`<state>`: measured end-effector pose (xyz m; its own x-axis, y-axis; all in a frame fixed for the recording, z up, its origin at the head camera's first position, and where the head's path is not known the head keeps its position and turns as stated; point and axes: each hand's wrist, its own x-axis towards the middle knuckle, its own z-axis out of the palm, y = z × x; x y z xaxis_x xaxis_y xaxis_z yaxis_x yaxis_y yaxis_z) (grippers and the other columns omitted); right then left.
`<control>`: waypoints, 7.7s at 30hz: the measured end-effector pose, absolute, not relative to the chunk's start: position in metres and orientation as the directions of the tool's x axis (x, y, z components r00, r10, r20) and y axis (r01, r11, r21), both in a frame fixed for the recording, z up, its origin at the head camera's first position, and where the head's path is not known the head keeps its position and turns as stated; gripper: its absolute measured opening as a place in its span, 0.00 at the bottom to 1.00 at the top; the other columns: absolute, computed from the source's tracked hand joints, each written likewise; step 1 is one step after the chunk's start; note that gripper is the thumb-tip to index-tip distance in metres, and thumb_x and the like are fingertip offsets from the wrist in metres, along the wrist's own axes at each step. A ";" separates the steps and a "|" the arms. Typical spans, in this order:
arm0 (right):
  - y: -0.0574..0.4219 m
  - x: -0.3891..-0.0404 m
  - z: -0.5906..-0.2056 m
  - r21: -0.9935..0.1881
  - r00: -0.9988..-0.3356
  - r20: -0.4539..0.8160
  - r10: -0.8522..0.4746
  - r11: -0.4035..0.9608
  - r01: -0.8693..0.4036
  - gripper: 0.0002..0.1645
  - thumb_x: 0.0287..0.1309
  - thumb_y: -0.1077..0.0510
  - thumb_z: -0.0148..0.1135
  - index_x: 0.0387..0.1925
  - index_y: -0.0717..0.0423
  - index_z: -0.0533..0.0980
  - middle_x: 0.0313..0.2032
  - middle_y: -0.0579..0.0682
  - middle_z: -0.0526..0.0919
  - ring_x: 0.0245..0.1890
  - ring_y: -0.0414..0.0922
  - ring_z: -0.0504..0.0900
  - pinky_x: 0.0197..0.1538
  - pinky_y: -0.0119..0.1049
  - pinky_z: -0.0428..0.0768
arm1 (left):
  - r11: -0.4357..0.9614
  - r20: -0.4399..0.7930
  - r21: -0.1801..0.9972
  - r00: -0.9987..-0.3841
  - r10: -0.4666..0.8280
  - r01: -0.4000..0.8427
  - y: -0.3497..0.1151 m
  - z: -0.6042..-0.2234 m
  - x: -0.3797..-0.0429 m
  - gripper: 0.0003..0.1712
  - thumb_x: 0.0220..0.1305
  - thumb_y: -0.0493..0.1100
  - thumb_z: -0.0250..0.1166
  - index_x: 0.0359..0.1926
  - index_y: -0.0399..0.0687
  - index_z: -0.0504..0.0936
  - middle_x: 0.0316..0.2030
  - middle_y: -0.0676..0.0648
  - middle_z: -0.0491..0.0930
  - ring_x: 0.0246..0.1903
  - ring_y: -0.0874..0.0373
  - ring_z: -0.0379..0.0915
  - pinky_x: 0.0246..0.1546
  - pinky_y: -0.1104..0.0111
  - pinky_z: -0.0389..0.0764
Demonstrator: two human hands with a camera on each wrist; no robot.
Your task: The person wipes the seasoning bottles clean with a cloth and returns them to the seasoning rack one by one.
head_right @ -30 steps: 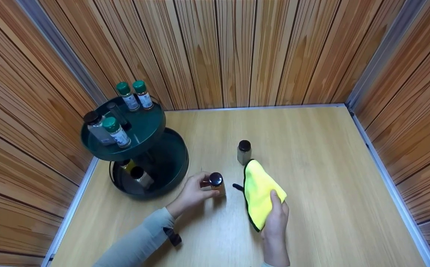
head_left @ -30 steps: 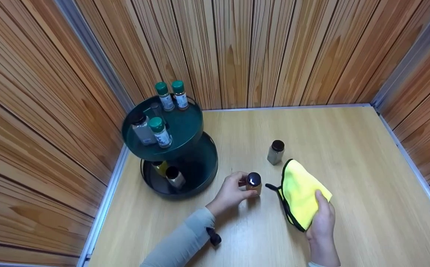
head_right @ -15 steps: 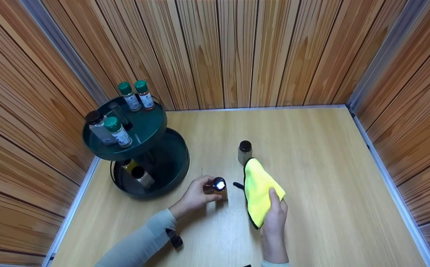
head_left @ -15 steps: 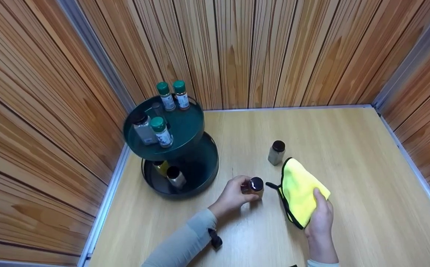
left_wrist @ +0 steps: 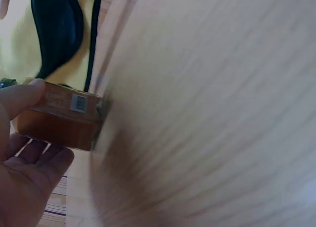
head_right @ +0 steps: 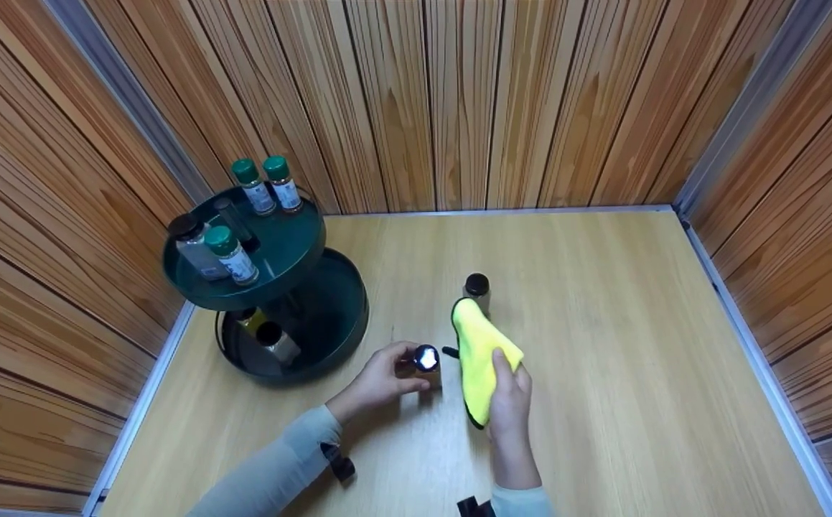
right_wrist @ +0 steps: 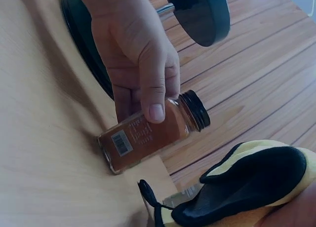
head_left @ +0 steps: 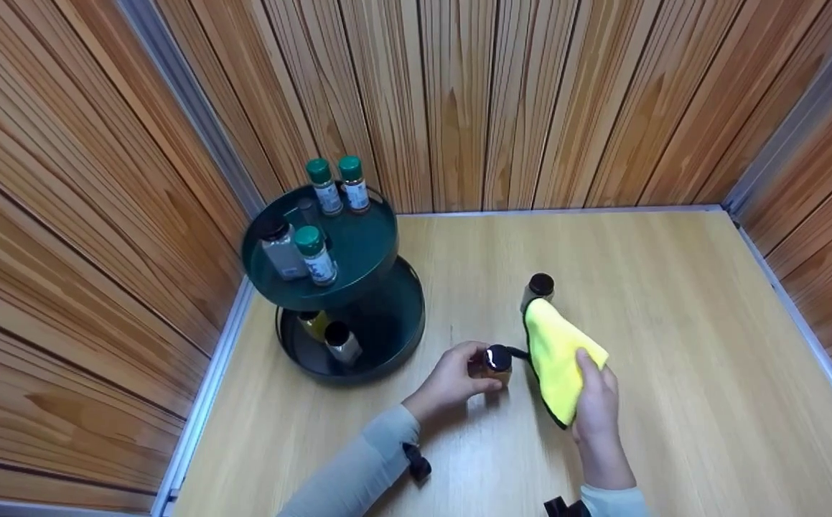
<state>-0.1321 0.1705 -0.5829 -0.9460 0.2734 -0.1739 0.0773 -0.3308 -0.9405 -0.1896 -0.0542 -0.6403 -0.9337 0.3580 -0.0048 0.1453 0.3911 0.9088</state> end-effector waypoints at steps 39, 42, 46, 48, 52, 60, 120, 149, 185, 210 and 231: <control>0.142 -0.133 -0.606 -0.917 -0.946 0.317 -0.068 0.233 -0.324 0.20 0.69 0.67 0.58 0.60 0.60 0.80 0.62 0.55 0.81 0.67 0.46 0.76 0.66 0.20 0.67 | 0.236 -0.084 0.971 -0.966 0.243 -0.025 -0.045 -0.643 -0.182 0.29 0.53 0.45 0.81 0.56 0.66 0.82 0.48 0.63 0.83 0.52 0.62 0.80 0.58 0.65 0.79; 0.133 -0.141 -0.602 -0.925 -0.979 0.201 -0.035 0.321 -0.202 0.22 0.74 0.58 0.56 0.66 0.57 0.76 0.65 0.50 0.79 0.68 0.45 0.73 0.67 0.24 0.68 | 0.235 -0.109 0.971 -0.960 0.260 -0.046 -0.044 -0.643 -0.182 0.26 0.55 0.44 0.80 0.54 0.67 0.83 0.46 0.62 0.84 0.50 0.55 0.81 0.54 0.65 0.81; 0.118 -0.152 -0.605 -0.844 -0.978 0.201 -0.061 0.495 -0.205 0.27 0.74 0.51 0.57 0.69 0.56 0.73 0.70 0.50 0.74 0.73 0.51 0.68 0.75 0.46 0.63 | 0.262 -0.129 0.963 -0.960 0.247 -0.062 -0.044 -0.643 -0.183 0.25 0.56 0.40 0.78 0.54 0.63 0.84 0.45 0.62 0.84 0.49 0.57 0.81 0.54 0.66 0.81; 0.112 -0.154 -0.605 -0.779 -0.957 0.267 -0.112 0.560 -0.283 0.27 0.72 0.52 0.59 0.67 0.60 0.74 0.70 0.53 0.74 0.75 0.56 0.65 0.77 0.55 0.58 | 0.288 -0.121 0.956 -0.964 0.235 -0.050 -0.045 -0.644 -0.185 0.25 0.57 0.37 0.75 0.56 0.59 0.84 0.45 0.62 0.84 0.49 0.62 0.80 0.56 0.66 0.80; 0.107 -0.153 -0.606 -0.613 -0.852 0.429 -0.300 0.596 -0.518 0.24 0.68 0.54 0.62 0.60 0.65 0.79 0.66 0.52 0.79 0.75 0.58 0.64 0.78 0.58 0.51 | 0.336 -0.047 0.941 -0.977 0.207 0.026 -0.048 -0.647 -0.185 0.26 0.59 0.35 0.72 0.59 0.52 0.82 0.49 0.60 0.85 0.51 0.69 0.78 0.58 0.70 0.78; 0.130 -0.141 -0.615 -0.698 -0.744 0.588 -0.318 0.265 -0.665 0.18 0.57 0.69 0.64 0.49 0.59 0.86 0.53 0.57 0.87 0.65 0.58 0.77 0.79 0.43 0.53 | 0.284 0.052 0.951 -0.973 0.227 0.117 -0.051 -0.649 -0.182 0.17 0.62 0.39 0.72 0.52 0.53 0.82 0.44 0.57 0.84 0.44 0.67 0.78 0.51 0.70 0.80; 0.109 -0.116 -0.616 -0.826 -0.926 -0.256 0.277 -0.561 0.060 0.26 0.79 0.44 0.40 0.58 0.60 0.72 0.46 0.47 0.84 0.45 0.42 0.83 0.49 0.37 0.83 | 0.382 -0.099 0.924 -0.951 0.291 0.021 -0.042 -0.635 -0.186 0.26 0.55 0.44 0.80 0.53 0.43 0.82 0.48 0.47 0.85 0.45 0.66 0.79 0.54 0.69 0.80; 0.123 -0.136 -0.615 -0.852 -0.893 -0.403 0.201 -0.438 0.286 0.29 0.78 0.41 0.44 0.63 0.60 0.68 0.44 0.44 0.83 0.43 0.40 0.83 0.48 0.35 0.83 | 0.389 -0.092 0.921 -0.949 0.302 0.034 -0.042 -0.636 -0.185 0.25 0.55 0.45 0.80 0.53 0.46 0.82 0.46 0.52 0.84 0.43 0.64 0.78 0.51 0.69 0.80; 0.130 -0.124 -0.594 -0.882 -0.947 -0.222 0.232 -0.462 0.093 0.22 0.79 0.47 0.44 0.52 0.61 0.74 0.37 0.48 0.84 0.35 0.41 0.83 0.37 0.35 0.83 | 0.390 -0.140 0.921 -0.941 0.307 -0.009 -0.041 -0.629 -0.189 0.27 0.53 0.41 0.80 0.54 0.46 0.82 0.49 0.51 0.85 0.46 0.66 0.78 0.56 0.67 0.79; 0.144 -0.127 -0.601 -0.848 -0.934 -0.209 0.289 -0.530 0.026 0.25 0.80 0.47 0.44 0.56 0.64 0.73 0.44 0.50 0.87 0.44 0.44 0.86 0.46 0.37 0.86 | 0.596 -0.028 0.803 -0.999 0.016 -0.013 -0.011 -0.626 -0.159 0.48 0.50 0.60 0.81 0.63 0.43 0.69 0.55 0.47 0.72 0.57 0.55 0.71 0.63 0.62 0.74; 0.141 -0.126 -0.599 -0.843 -0.948 -0.185 0.259 -0.537 0.018 0.23 0.80 0.48 0.42 0.53 0.62 0.75 0.42 0.50 0.86 0.42 0.43 0.86 0.45 0.36 0.86 | 0.552 0.026 0.828 -0.990 0.142 0.101 -0.025 -0.619 -0.164 0.31 0.53 0.39 0.75 0.59 0.37 0.77 0.54 0.41 0.81 0.55 0.55 0.77 0.60 0.63 0.76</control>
<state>-0.1261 0.1415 -0.5985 -0.9479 0.2592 -0.1851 0.0178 -0.5371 -0.8433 -0.1645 -0.0245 -0.6193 -0.9895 0.1421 0.0255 0.1006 0.5521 0.8277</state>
